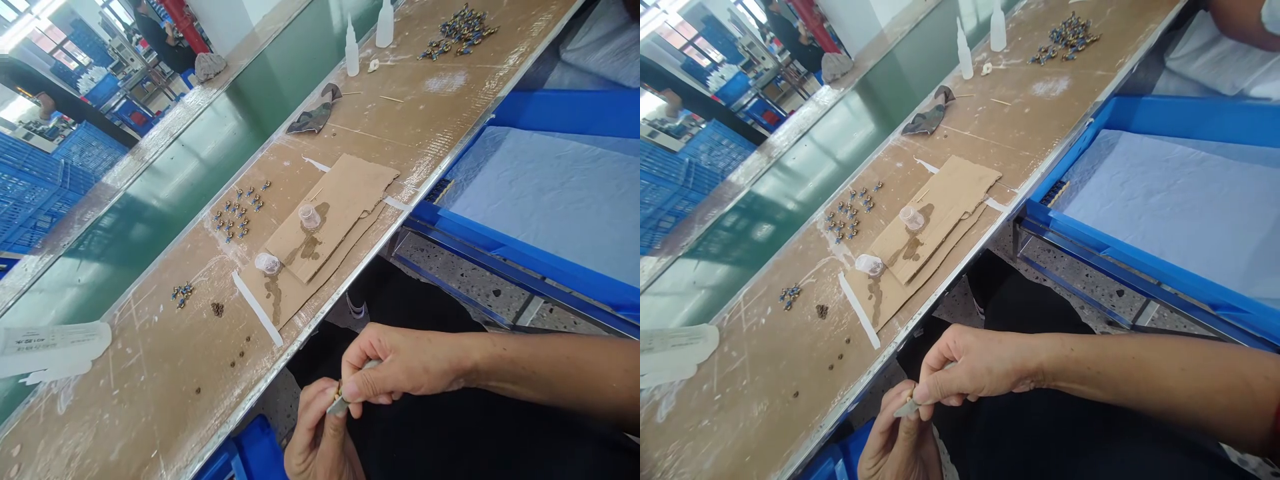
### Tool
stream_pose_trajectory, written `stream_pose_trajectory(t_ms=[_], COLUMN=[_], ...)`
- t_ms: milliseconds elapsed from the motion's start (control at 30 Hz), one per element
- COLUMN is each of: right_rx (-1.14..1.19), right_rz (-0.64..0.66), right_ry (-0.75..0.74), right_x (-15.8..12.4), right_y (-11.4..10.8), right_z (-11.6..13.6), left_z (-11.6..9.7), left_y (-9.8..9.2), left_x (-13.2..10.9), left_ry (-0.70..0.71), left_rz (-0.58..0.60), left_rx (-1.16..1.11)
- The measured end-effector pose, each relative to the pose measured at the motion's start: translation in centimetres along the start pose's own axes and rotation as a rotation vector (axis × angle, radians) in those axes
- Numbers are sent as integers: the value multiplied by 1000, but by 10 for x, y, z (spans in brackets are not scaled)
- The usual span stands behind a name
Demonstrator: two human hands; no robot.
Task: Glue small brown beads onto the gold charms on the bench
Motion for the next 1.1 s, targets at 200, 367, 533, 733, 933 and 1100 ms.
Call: stream_pose_trajectory(t_ms=[200, 367, 533, 733, 933, 1100], right_rx=[30, 17, -23, -11, 74, 149], right_rz=[18, 25, 10, -2, -18, -61], right_ry=[39, 29, 24, 8, 1, -3], right_x=[1, 3, 1, 1, 3, 4], right_y=[-1, -1, -2, -1, 1, 2], right_z=[-8, -5, -1, 0, -5, -5], left_z=[-1, 0, 0, -13, -20, -15], left_y=[0, -1, 1, 8, 7, -2], left_x=[1, 1, 2, 5, 9, 4], left_ry=[28, 23, 28, 86, 112, 86], left_rz=[0, -9, 11, 25, -19, -79], left_rx=[16, 16, 6, 23, 44, 59])
Point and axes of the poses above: each hand's wrist, its own x-axis towards the middle knuckle, its own y-axis out of the palm, z = x × y, the point moved 10 cm from there along x, towards the middle knuckle, and after that the axes turned 4 degrees about y, right-handed, at the moved point
